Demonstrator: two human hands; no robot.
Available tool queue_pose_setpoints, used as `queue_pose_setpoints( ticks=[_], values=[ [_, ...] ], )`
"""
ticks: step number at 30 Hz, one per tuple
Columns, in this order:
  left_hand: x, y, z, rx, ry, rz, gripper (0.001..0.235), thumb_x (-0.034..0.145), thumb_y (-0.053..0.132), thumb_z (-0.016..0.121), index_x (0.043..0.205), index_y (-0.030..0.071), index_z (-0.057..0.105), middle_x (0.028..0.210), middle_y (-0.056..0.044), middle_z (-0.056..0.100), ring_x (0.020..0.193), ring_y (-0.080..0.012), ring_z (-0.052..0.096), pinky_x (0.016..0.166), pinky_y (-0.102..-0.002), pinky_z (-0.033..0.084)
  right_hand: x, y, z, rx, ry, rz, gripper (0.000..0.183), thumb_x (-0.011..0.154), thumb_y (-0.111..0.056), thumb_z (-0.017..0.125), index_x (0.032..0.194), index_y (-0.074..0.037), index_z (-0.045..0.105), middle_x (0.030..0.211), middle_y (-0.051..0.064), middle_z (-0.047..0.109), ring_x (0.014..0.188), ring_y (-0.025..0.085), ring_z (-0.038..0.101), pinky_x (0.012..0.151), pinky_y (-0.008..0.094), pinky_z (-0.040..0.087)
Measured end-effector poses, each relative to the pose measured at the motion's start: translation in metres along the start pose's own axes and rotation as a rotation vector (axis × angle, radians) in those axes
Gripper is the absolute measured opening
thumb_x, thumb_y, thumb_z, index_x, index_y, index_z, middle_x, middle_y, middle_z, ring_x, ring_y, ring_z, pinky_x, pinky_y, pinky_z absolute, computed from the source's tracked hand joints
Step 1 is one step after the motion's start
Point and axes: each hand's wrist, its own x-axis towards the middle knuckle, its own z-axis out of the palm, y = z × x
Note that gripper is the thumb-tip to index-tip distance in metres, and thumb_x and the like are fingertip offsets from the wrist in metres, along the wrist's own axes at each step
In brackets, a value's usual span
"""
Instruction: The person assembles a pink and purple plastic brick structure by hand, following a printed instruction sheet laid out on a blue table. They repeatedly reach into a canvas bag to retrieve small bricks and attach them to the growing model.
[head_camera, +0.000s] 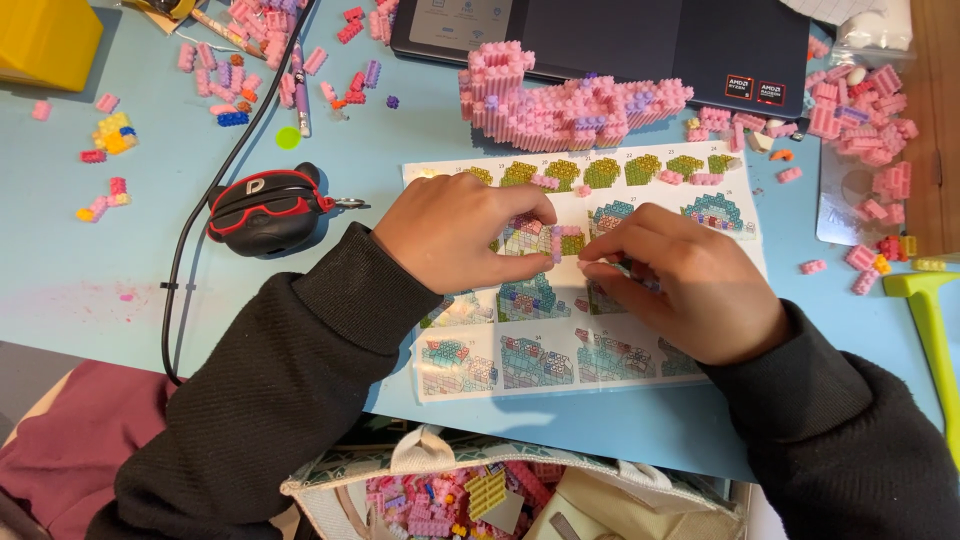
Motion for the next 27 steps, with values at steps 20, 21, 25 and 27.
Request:
queue_pose_setpoints(
  ticks=[20, 21, 25, 27],
  values=[
    [0.0007, -0.0006, 0.0063, 0.016, 0.063, 0.043, 0.030, 0.087, 0.051, 0.061, 0.101, 0.025, 0.064, 0.048, -0.001, 0.053, 0.051, -0.0262, 0.057, 0.042, -0.044, 0.040, 0.0040, -0.0006, 0.0062, 0.064, 0.085, -0.054, 0.017, 0.091, -0.013, 0.069, 0.107, -0.009, 0.066, 0.077, 0.004, 0.054, 0.058, 0.018, 0.049, 0.055, 0.032, 0.041],
    [0.0006, -0.0010, 0.0066, 0.016, 0.064, 0.042, 0.030, 0.087, 0.051, 0.061, 0.101, 0.025, 0.064, 0.048, -0.001, 0.053, 0.051, -0.0262, 0.057, 0.042, -0.044, 0.040, 0.0044, -0.0010, 0.0060, 0.064, 0.085, -0.054, 0.017, 0.091, -0.013, 0.069, 0.107, -0.009, 0.066, 0.077, 0.004, 0.054, 0.058, 0.018, 0.049, 0.055, 0.032, 0.041],
    [0.0008, -0.0011, 0.0069, 0.007, 0.063, 0.055, 0.030, 0.087, 0.050, 0.061, 0.101, 0.024, 0.064, 0.049, 0.000, 0.052, 0.048, -0.0240, 0.054, 0.039, -0.042, 0.039, 0.0054, -0.0028, 0.0052, 0.076, 0.070, -0.052, 0.016, 0.091, -0.013, 0.069, 0.106, -0.009, 0.066, 0.076, 0.003, 0.055, 0.057, 0.017, 0.048, 0.053, 0.031, 0.040],
    [0.0006, -0.0011, 0.0066, 0.013, 0.052, 0.047, 0.031, 0.088, 0.052, 0.061, 0.102, 0.024, 0.063, 0.049, 0.000, 0.053, 0.049, -0.0241, 0.054, 0.039, -0.042, 0.039, 0.0061, -0.0033, 0.0053, 0.082, 0.063, -0.052, 0.016, 0.091, -0.013, 0.068, 0.106, -0.009, 0.066, 0.077, 0.003, 0.055, 0.057, 0.017, 0.049, 0.053, 0.030, 0.041]
  ],
)
